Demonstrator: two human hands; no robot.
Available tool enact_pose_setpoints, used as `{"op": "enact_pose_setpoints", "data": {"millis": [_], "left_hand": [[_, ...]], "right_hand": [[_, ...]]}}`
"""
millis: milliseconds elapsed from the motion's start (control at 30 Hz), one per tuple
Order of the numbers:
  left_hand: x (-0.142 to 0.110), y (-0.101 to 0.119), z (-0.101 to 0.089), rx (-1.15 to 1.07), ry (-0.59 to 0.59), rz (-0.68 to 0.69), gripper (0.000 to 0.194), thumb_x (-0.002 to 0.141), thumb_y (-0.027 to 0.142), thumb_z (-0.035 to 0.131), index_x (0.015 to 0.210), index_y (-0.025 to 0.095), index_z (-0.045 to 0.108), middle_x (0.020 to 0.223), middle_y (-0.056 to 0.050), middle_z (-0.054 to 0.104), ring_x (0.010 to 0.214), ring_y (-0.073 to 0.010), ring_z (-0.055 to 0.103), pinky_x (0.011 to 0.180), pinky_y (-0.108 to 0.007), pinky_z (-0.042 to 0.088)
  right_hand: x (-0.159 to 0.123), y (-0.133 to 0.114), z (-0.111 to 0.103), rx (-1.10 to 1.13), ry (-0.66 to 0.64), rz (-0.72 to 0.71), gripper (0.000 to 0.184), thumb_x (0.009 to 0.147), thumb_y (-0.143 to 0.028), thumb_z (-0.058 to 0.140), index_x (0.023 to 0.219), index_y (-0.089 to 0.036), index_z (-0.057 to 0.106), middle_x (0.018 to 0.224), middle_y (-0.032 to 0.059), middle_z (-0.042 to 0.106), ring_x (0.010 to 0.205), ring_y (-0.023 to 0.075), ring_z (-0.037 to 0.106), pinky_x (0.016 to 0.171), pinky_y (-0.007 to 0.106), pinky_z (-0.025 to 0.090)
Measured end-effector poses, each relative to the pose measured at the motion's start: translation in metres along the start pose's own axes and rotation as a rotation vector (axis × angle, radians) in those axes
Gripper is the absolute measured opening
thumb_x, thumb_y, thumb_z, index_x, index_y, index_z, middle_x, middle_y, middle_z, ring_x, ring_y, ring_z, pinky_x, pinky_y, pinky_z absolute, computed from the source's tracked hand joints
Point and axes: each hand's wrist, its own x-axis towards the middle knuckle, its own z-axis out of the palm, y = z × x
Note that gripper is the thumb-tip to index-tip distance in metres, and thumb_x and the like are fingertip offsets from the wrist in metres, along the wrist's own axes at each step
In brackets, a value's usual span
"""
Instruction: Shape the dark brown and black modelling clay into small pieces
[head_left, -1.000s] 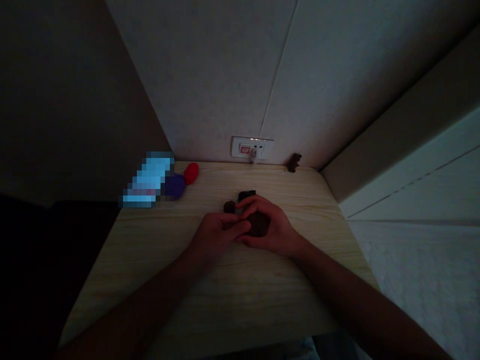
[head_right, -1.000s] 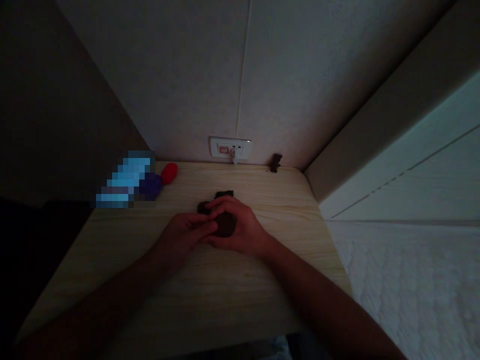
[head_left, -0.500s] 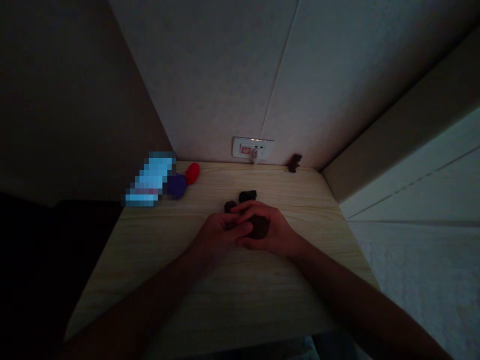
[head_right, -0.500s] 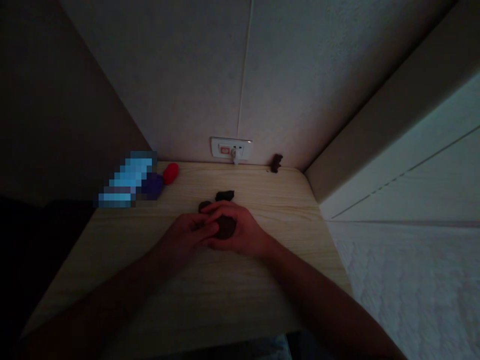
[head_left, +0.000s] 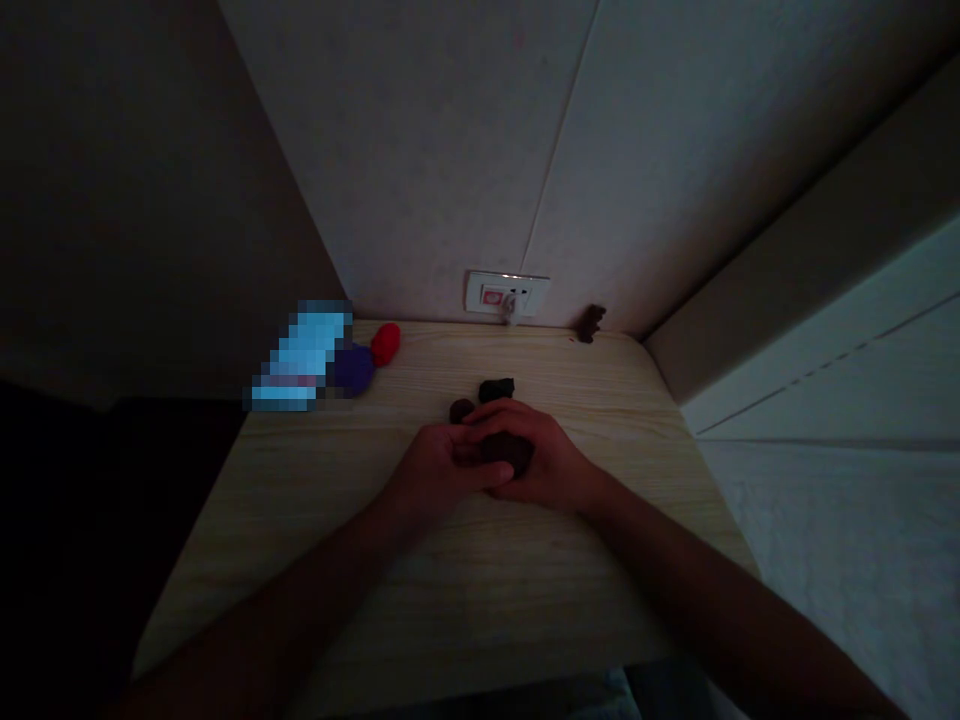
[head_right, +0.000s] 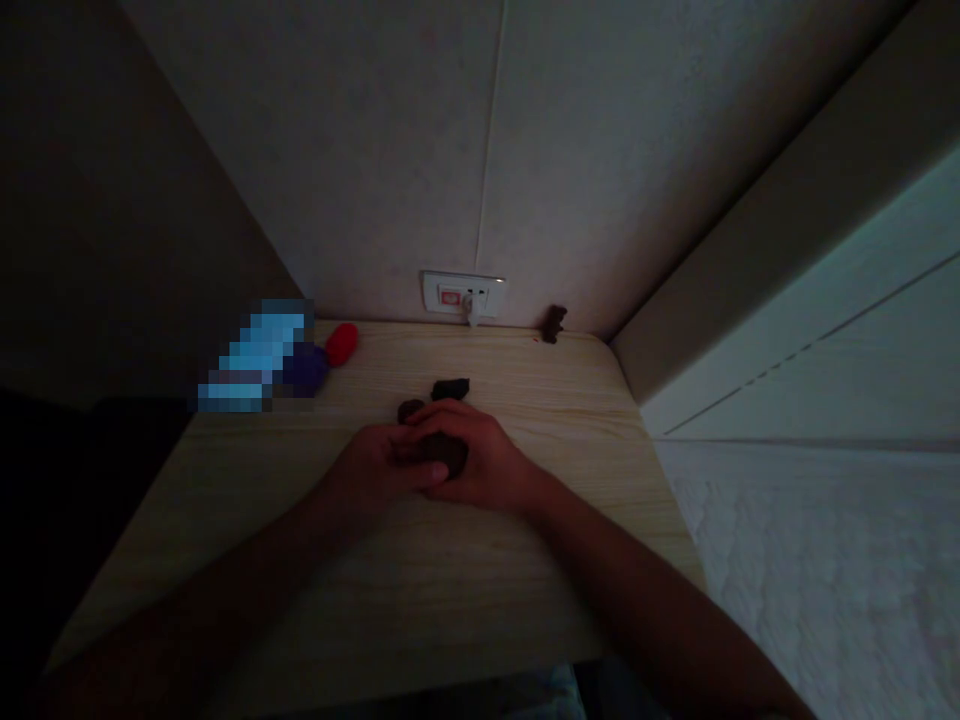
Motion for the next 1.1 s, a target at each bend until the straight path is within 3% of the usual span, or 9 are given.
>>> {"op": "enact_pose_setpoints", "data": {"millis": [100,233,400,600,767,867,933,1100], "left_hand": [[0.000,0.001,-0.001,0.063,0.004,0.019,0.026,0.061,0.022,0.088,0.084,0.015,0.076,0.075,-0.001,0.075,0.068,-0.0169,0.068,0.064,-0.026,0.048],[0.000,0.000,0.004,-0.057,-0.015,0.002,0.038,0.057,0.022,0.091,0.091,0.015,0.075,0.086,-0.002,0.077,0.079,-0.0192,0.070,0.073,-0.028,0.051],[0.000,-0.004,0.008,-0.086,-0.003,0.007,0.029,0.068,0.034,0.088,0.084,0.013,0.077,0.079,-0.003,0.076,0.073,-0.0173,0.069,0.069,-0.026,0.048],[0.000,-0.007,0.005,-0.121,-0.044,0.049,0.028,0.069,0.030,0.089,0.092,0.017,0.081,0.088,-0.004,0.081,0.079,-0.0186,0.072,0.075,-0.028,0.051],[0.000,-0.006,0.008,-0.097,-0.046,0.049,0.022,0.066,0.028,0.090,0.082,0.016,0.080,0.080,-0.002,0.079,0.072,-0.0178,0.071,0.070,-0.027,0.051],[-0.001,-0.005,0.013,-0.148,0.028,0.059,0.024,0.060,0.024,0.092,0.078,0.015,0.078,0.073,-0.001,0.076,0.069,-0.0169,0.069,0.066,-0.026,0.051],[0.000,-0.004,0.015,-0.213,0.074,0.075,0.026,0.060,0.025,0.093,0.079,0.015,0.077,0.074,-0.001,0.076,0.069,-0.0161,0.069,0.066,-0.025,0.052],[0.003,-0.003,0.010,-0.421,0.126,0.127,0.037,0.067,0.027,0.093,0.099,0.015,0.079,0.094,-0.006,0.080,0.085,-0.0185,0.074,0.081,-0.030,0.059]], "right_hand": [[0.000,-0.001,-0.001,0.019,-0.011,0.020,0.039,0.075,-0.032,0.087,0.111,-0.024,0.072,0.125,0.0112,0.068,0.113,0.0265,0.069,0.100,0.042,0.055],[-0.002,0.001,0.003,-0.003,0.061,0.006,0.028,0.077,-0.034,0.086,0.099,-0.024,0.073,0.121,0.0108,0.069,0.109,0.0257,0.071,0.095,0.040,0.057],[-0.004,-0.001,0.007,-0.084,0.128,-0.014,0.027,0.071,-0.028,0.089,0.093,-0.022,0.073,0.115,0.0105,0.070,0.101,0.0242,0.072,0.088,0.037,0.059],[-0.002,-0.007,0.007,-0.050,0.078,-0.007,0.036,0.076,-0.025,0.084,0.110,-0.022,0.073,0.125,0.0132,0.068,0.115,0.0269,0.068,0.099,0.042,0.057],[-0.005,-0.001,0.011,-0.006,0.132,-0.002,0.023,0.073,-0.027,0.087,0.089,-0.021,0.070,0.116,0.0109,0.069,0.103,0.0247,0.072,0.091,0.039,0.059],[-0.004,-0.001,0.015,-0.045,0.179,0.000,0.022,0.073,-0.025,0.086,0.086,-0.021,0.068,0.116,0.0109,0.068,0.104,0.0247,0.070,0.091,0.039,0.058],[-0.003,-0.002,0.017,-0.067,0.185,0.001,0.026,0.073,-0.022,0.084,0.093,-0.022,0.068,0.120,0.0114,0.066,0.109,0.0258,0.068,0.093,0.040,0.057],[-0.003,-0.007,0.015,-0.165,0.194,-0.030,0.065,0.077,-0.018,0.079,0.138,-0.025,0.055,0.130,0.0130,0.062,0.120,0.0276,0.061,0.101,0.043,0.055]]}}
